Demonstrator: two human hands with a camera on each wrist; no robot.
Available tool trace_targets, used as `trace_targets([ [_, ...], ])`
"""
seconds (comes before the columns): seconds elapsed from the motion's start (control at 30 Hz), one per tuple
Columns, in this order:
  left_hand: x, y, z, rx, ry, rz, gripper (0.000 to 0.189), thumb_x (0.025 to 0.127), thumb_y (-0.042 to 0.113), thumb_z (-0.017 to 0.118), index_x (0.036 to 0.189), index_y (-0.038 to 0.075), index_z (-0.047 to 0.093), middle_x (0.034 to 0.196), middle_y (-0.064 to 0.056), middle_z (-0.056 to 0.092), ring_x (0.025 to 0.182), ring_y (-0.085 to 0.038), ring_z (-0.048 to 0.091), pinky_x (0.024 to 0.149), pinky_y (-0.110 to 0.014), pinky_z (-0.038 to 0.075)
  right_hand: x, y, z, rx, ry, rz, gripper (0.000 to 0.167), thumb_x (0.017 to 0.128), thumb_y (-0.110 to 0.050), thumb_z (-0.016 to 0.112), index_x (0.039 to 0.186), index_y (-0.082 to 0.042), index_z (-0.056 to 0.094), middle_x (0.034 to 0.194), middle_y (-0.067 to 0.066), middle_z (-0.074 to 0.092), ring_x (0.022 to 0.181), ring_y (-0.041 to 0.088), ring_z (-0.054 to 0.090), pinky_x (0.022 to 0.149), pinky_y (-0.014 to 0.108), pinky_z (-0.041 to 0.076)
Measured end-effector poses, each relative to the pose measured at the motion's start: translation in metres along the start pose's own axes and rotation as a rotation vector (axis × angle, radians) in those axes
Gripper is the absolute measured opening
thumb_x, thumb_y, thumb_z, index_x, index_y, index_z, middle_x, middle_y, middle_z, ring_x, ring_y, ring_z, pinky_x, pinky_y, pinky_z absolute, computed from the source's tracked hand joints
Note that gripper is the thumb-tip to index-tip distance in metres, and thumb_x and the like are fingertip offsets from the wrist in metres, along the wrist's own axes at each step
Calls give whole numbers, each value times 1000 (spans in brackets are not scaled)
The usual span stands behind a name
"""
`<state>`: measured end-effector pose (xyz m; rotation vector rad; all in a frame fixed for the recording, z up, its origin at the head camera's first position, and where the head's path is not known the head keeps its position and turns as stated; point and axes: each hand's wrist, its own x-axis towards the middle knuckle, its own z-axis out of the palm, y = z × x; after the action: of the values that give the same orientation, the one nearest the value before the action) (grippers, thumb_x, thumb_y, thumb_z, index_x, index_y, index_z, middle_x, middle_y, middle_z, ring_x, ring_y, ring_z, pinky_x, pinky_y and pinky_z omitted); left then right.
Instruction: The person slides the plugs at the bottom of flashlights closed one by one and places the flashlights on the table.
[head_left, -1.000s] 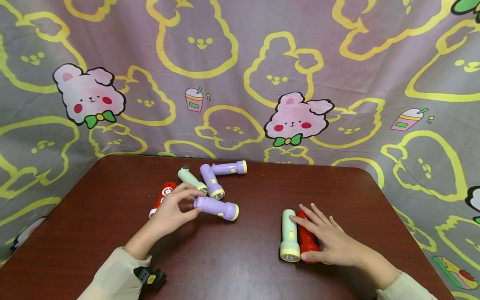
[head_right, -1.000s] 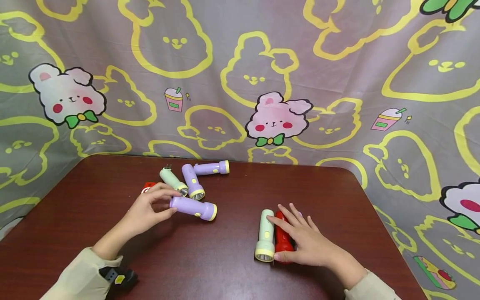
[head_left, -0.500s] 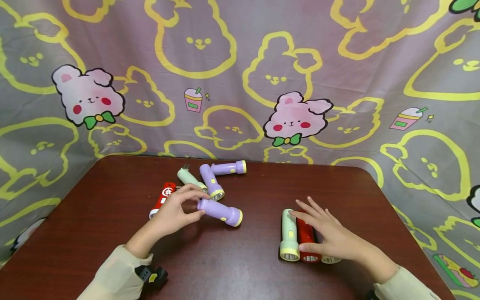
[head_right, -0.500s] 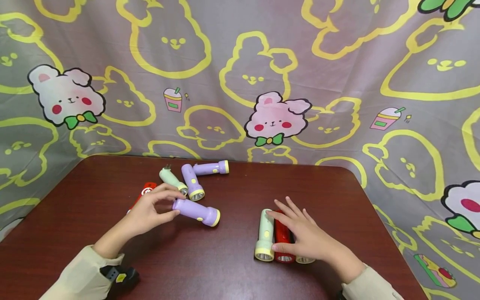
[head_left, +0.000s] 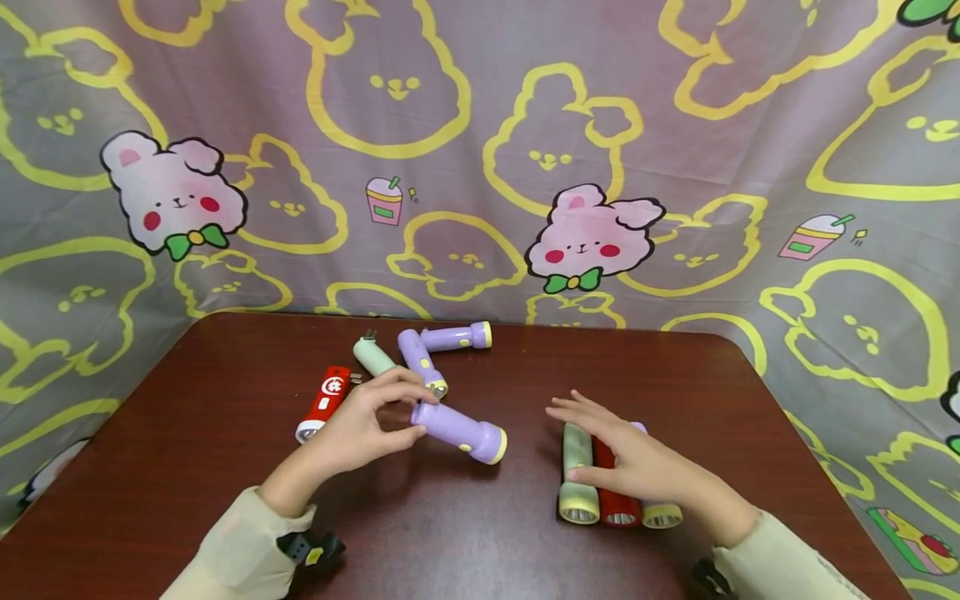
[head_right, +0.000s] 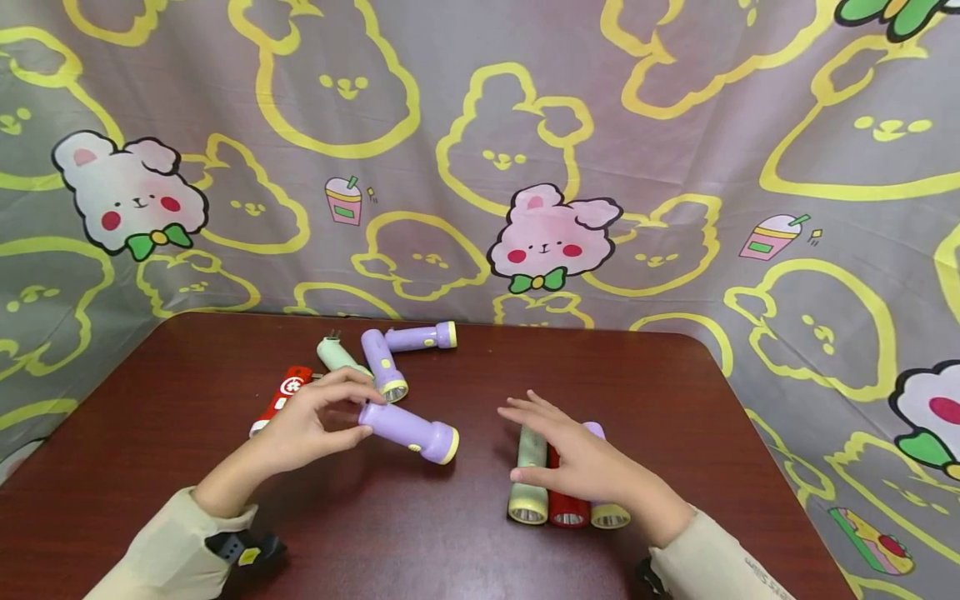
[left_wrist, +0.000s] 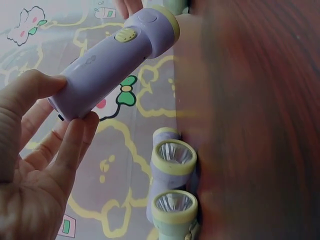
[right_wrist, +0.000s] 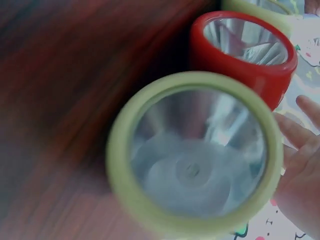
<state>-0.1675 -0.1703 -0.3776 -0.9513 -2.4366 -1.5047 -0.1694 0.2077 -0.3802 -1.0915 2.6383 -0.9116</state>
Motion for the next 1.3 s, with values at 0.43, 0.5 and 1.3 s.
trace_targets([
  [0.43, 13, 11, 12, -22, -72, 21, 34, 78, -5, 76, 109, 10, 73, 119, -9, 60, 106, -13, 60, 81, -27, 59, 26, -14, 5, 103, -57, -46, 64, 92, -36, 70, 150, -29, 42, 156, 5, 42, 148, 32, 33, 112, 60, 35],
  [0.5, 15, 14, 13, -14, -90, 16, 34, 79, -4, 76, 110, 12, 73, 119, -8, 60, 106, -15, 60, 82, -28, 59, 31, -15, 7, 118, -69, -52, 63, 93, -37, 69, 150, -29, 42, 155, 2, 44, 146, 28, 38, 112, 58, 37],
  [1.3, 34, 24, 29, -123, -211, 126, 33, 82, -3, 74, 112, 10, 71, 119, -9, 57, 107, -17, 61, 87, -28, 58, 60, -20, 24, 538, -183, -131, 51, 93, -12, 70, 139, 2, 51, 131, 22, 62, 106, 10, 63, 92, 25, 54],
])
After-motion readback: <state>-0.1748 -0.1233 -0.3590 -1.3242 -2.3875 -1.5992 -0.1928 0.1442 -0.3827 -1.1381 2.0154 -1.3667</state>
